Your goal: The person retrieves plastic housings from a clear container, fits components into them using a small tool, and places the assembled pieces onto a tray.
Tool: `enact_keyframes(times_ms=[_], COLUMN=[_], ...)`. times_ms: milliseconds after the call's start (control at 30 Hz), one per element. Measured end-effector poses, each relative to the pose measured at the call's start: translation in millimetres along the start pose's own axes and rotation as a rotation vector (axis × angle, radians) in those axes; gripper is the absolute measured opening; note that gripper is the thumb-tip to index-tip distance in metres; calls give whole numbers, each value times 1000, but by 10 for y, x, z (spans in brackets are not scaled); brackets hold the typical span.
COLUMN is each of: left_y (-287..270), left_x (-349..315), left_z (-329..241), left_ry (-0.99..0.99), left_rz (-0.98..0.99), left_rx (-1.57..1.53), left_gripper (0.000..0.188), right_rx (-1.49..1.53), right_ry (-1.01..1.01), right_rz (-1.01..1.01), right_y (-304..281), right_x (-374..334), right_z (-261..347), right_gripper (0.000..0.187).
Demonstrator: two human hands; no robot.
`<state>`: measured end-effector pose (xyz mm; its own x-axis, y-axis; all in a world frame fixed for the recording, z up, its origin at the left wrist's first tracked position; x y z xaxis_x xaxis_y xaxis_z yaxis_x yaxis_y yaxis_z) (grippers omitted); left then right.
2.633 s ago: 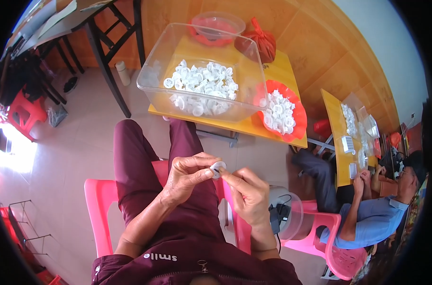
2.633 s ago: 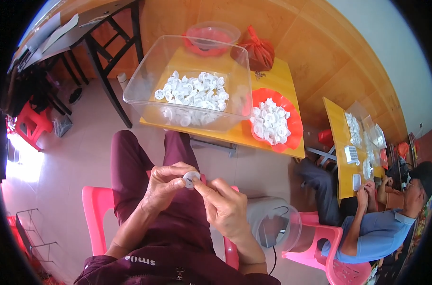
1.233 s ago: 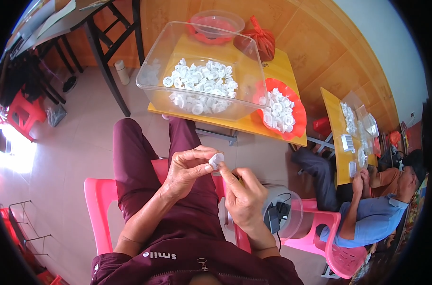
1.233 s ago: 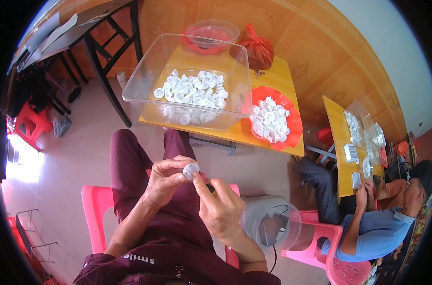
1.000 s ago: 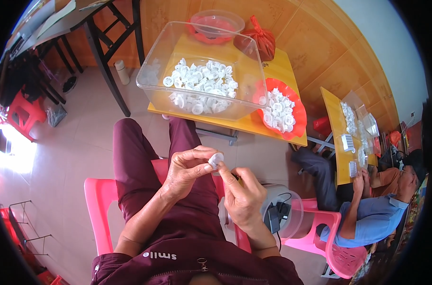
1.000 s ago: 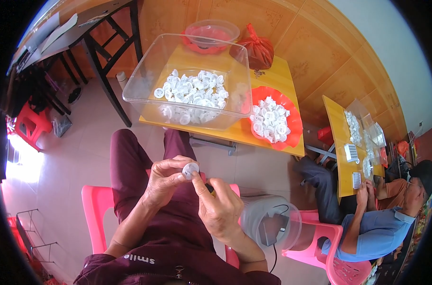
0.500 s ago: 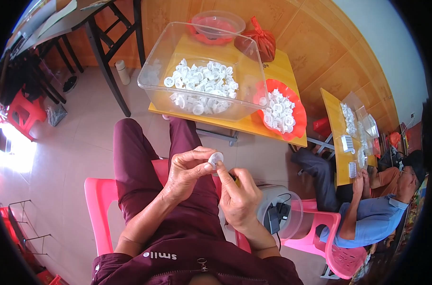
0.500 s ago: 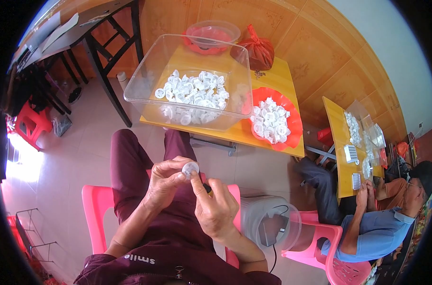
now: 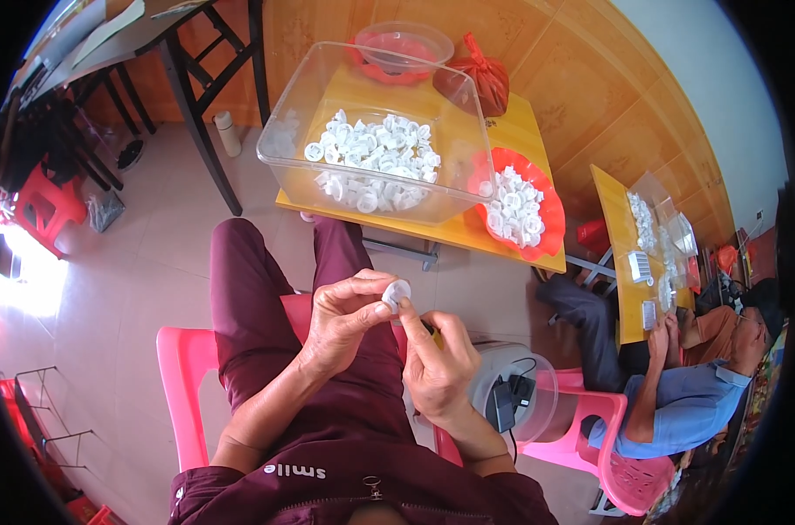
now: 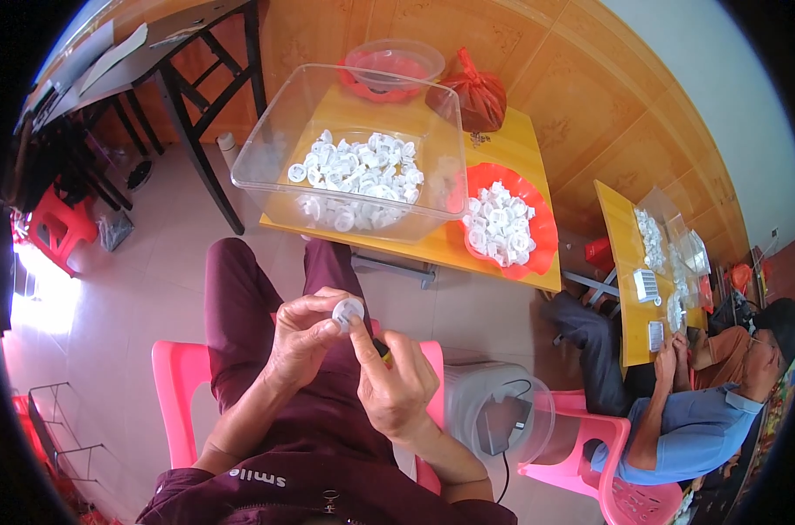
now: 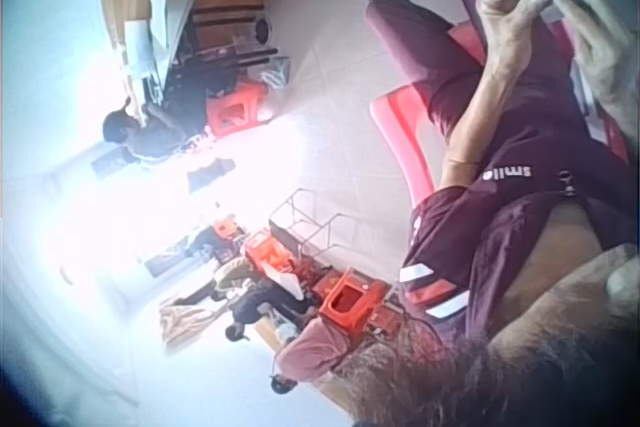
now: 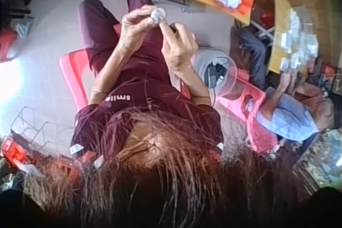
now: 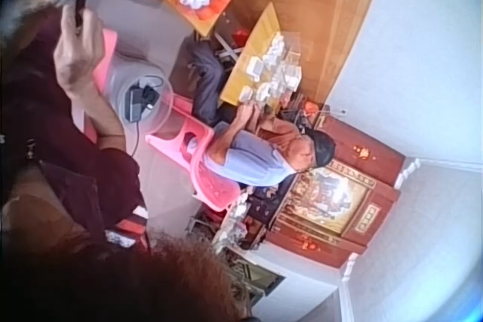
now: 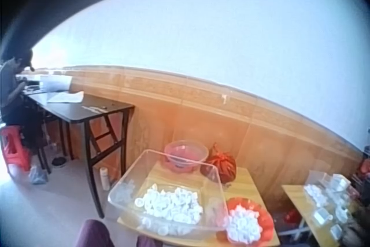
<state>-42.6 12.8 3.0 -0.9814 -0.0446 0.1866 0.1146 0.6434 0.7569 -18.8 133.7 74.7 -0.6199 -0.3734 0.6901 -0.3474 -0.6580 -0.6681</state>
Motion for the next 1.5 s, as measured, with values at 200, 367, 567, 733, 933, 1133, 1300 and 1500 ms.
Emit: enact_keyframes(times_ms=[200, 367, 567, 733, 933, 1133, 1300, 1500], left_y=[-18, -39, -109, -131, -138, -141, -86, -78], left_x=[1, 2, -1, 28, 72, 43, 42, 23], left_z=[-26, -51, 14, 32, 39, 154, 149, 138], left_ry=[48, 74, 36, -6, -126, -213, -200, -185], left_rz=[-43, -92, -121, -114, -32, -3, 0, -30], left_rx=[90, 212, 216, 310, 253, -6, -33, -58], left_gripper=[23, 22, 22, 22, 21, 25, 26, 25], right_rx=[-73, -172, -256, -333, -131, 165, 147, 154], right_ry=[-36, -59, -80, -53, 48, 135, 103, 109], right_rz=[-16, -15, 37, 149, 157, 106, 59, 92], right_y=[17, 55, 100, 129, 74, -101, -6, 68], right_x=[-9, 2, 6, 3, -3, 69, 28, 26], right_z=[17, 55, 97, 90, -46, -105, -138, -132], right_gripper=[45, 43, 37, 32, 36, 40, 44, 50])
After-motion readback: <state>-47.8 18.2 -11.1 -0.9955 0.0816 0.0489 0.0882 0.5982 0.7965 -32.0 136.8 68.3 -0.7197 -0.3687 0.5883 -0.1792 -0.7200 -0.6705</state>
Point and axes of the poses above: each hand's wrist, its own x-axis towards the middle knuckle, its own y-axis out of the palm, z = x × y, the point moved 7 cm from there along x, towards the middle knuckle, and after that the axes turned 2 degrees about -y, right-handed, at the moved point
